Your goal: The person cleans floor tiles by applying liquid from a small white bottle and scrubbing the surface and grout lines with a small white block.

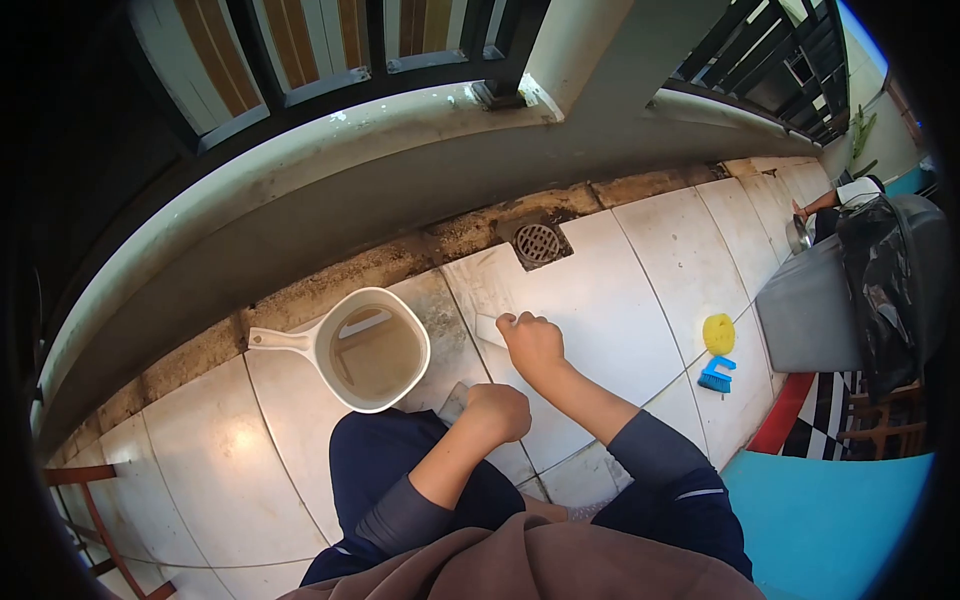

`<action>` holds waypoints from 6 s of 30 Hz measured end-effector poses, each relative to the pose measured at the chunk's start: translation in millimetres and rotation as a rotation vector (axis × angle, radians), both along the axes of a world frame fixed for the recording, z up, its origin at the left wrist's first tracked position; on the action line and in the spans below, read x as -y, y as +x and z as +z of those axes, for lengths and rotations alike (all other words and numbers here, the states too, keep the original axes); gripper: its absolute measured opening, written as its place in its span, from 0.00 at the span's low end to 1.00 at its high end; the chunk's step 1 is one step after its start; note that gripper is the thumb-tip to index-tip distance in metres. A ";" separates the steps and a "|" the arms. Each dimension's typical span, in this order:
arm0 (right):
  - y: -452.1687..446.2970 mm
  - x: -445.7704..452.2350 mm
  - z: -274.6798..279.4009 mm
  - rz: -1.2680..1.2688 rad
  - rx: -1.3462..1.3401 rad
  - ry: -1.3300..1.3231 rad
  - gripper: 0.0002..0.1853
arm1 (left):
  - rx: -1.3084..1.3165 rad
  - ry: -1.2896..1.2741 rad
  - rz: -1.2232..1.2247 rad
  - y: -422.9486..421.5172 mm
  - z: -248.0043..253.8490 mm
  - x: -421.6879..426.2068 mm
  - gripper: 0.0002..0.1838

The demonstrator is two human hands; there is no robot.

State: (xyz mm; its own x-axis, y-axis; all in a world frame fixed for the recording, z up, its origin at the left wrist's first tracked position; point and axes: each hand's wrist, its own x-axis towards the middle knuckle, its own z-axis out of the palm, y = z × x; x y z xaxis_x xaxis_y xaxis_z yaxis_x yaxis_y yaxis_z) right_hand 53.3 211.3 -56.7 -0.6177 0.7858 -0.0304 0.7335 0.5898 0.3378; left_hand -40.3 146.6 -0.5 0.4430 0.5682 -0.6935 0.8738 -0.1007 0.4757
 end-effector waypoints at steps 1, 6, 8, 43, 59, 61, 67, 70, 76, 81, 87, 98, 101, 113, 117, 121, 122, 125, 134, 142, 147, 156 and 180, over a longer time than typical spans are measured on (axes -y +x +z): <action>8.2 12.0 4.5 0.011 0.046 -0.019 0.12 | 0.009 -0.009 0.003 0.2 4.2 -0.3 0.13; 13.1 13.8 3.1 -0.050 0.005 -0.042 0.15 | 0.018 -0.024 -0.018 5.5 6.4 -1.5 0.13; -2.5 -11.5 -2.7 -0.108 -0.051 -0.037 0.16 | -0.003 -0.017 -0.040 10.4 0.1 -2.2 0.13; -28.9 -33.7 -16.2 -0.089 -0.125 -0.029 0.18 | -0.033 -0.012 -0.034 4.9 -1.2 -2.7 0.13; -17.9 -37.4 -3.0 -0.214 -0.088 -0.081 0.14 | -0.031 -0.021 -0.041 5.3 2.2 -3.4 0.14; -34.5 -67.4 -10.0 -0.248 -0.144 -0.098 0.13 | -0.036 -0.010 -0.027 3.7 -0.6 -2.7 0.14; -24.5 -38.3 -11.3 -0.216 -0.139 -0.097 0.14 | -0.021 -0.023 -0.004 1.8 -1.1 -4.6 0.14; -2.8 9.9 -3.1 -0.215 -0.063 -0.124 0.17 | 0.015 -0.029 0.009 0.6 7.3 -3.2 0.14; -8.9 -15.6 -4.2 -0.224 -0.099 -0.100 0.17 | -0.007 -0.028 -0.024 4.1 3.3 -1.6 0.14; -39.0 -76.8 -20.1 -0.283 -0.141 -0.093 0.17 | -0.014 0.008 -0.018 1.3 -3.9 -1.2 0.14; 0.0 -7.2 -1.0 -0.294 -0.100 -0.162 0.19 | -0.010 -0.014 -0.008 0.2 -2.6 -0.8 0.14; -25.6 -58.2 -2.3 -0.291 -0.135 -0.105 0.09 | -0.027 -0.012 -0.034 5.4 -5.6 -2.0 0.14; -34.3 -70.5 -5.5 -0.319 -0.132 -0.132 0.09 | -0.033 0.006 -0.034 3.7 -7.0 -2.0 0.14; 4.6 -43.4 -8.8 -0.292 -0.126 -0.061 0.19 | -0.027 -0.028 -0.036 1.6 3.1 -1.8 0.14; -13.1 -43.4 -10.1 -0.268 -0.055 -0.021 0.10 | -0.019 -0.004 -0.026 2.9 -5.4 -2.4 0.14; -9.2 -36.8 -2.0 -0.123 -0.044 -0.036 0.10 | -0.009 -0.010 -0.024 2.7 -1.3 -3.2 0.14; -4.0 -47.0 -3.4 -0.160 -0.053 0.019 0.09 | -0.015 -0.015 -0.020 2.6 -1.6 -2.7 0.14; 0.2 -57.6 -10.1 -0.160 -0.059 0.075 0.09 | -0.024 -0.029 -0.047 4.4 -4.6 -1.2 0.14; -1.3 -54.1 -6.8 -0.129 -0.039 0.095 0.09 | -0.022 -0.033 -0.031 6.2 -8.5 -1.1 0.14; -0.1 -58.4 -6.0 -0.117 -0.061 0.087 0.08 | -0.023 -0.029 -0.039 6.2 -6.5 -1.5 0.13; -16.4 -29.5 -6.0 -0.061 -0.033 -0.060 0.11 | -0.006 -0.009 -0.053 11.8 -3.6 -4.9 0.13; -50.0 -100.5 -4.6 -0.224 -0.144 -0.135 0.12 | -0.036 -0.032 -0.056 9.8 -4.6 -3.9 0.13; -44.5 -46.9 0.5 -0.319 -0.137 -0.219 0.11 | -0.015 -0.001 -0.030 5.0 -4.5 -2.0 0.13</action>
